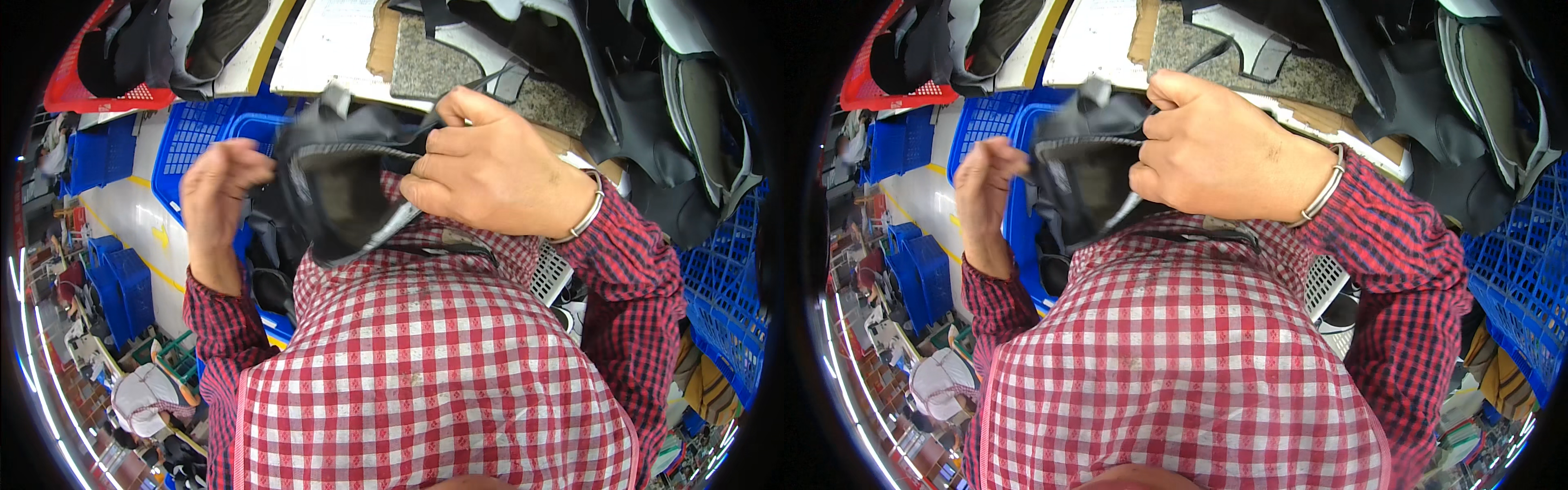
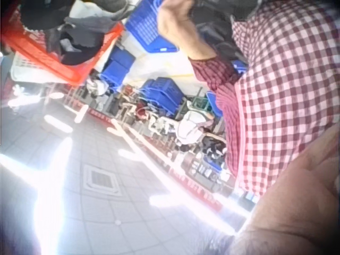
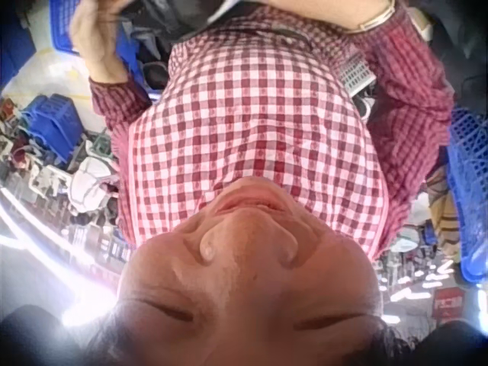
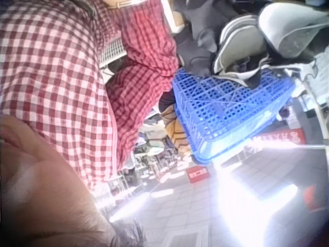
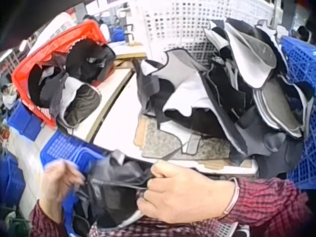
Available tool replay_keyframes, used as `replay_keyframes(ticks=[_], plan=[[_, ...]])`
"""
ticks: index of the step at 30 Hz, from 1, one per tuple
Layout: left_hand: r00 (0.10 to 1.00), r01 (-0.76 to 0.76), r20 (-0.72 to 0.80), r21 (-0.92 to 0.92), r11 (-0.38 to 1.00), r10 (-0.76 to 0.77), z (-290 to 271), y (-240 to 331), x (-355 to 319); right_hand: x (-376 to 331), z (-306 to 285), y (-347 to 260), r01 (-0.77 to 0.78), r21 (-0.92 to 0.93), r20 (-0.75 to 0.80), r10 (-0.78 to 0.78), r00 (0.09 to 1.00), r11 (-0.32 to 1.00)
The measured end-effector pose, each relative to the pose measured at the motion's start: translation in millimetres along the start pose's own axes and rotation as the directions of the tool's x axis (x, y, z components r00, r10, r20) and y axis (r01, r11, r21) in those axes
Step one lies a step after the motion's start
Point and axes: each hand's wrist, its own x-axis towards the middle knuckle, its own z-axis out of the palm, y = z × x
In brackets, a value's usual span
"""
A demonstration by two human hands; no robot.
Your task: The person picks black shoe parts from a blue basket, places them on a workbench, and marks them with a pen. They handle each part individually, turning them over and inspecting edges before setting them aside.
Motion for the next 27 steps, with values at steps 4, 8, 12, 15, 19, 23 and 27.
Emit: replay_keyframes(ticks=[4, 8, 12, 15, 19, 23, 27], plan=[[0.796, 0.355, 0.313, 0.45, 0.819, -0.517, 51.2, -24.5, 2.5, -2.4, 8.2, -15.6, 0.034, -0.075, 0.0, -0.034, 0.999, 0.997], [0.667, 0.53, 0.45, 0.274, 0.802, -0.594, 75.9, -38.6, 16.7, -15.0, 2.7, -23.9, 0.0, -0.147, 0.043, 0.007, 0.999, 0.989], [0.505, 0.703, 0.753, -0.075, 0.707, -0.422, 98.8, -56.8, 17.0, -34.6, -1.9, -30.1, -0.08, -0.21, -0.024, 0.076, 0.997, 0.975], [0.783, 0.272, 0.574, 0.033, 0.962, -0.24, 121.2, -74.1, 16.2, -51.9, -4.6, -41.4, -0.187, -0.228, -0.047, 0.181, 0.982, 0.956], [0.792, -0.599, 0.529, 0.574, 0.558, 0.305, 137.6, -80.2, 25.6, -63.8, 9.4, -59.2, -0.372, -0.157, 0.006, 0.377, 0.926, 0.915], [0.756, -0.243, 0.583, 0.672, 0.7, -0.297, 136.7, -60.9, 33.3, -74.6, 21.7, -73.5, -0.437, -0.215, 0.078, 0.461, 0.884, 0.873], [0.732, -0.348, 0.68, 0.329, 0.878, 0.035, 148.6, -51.6, 36.2, -78.8, 24.4, -78.9, -0.471, -0.225, 0.056, 0.494, 0.868, 0.853]])
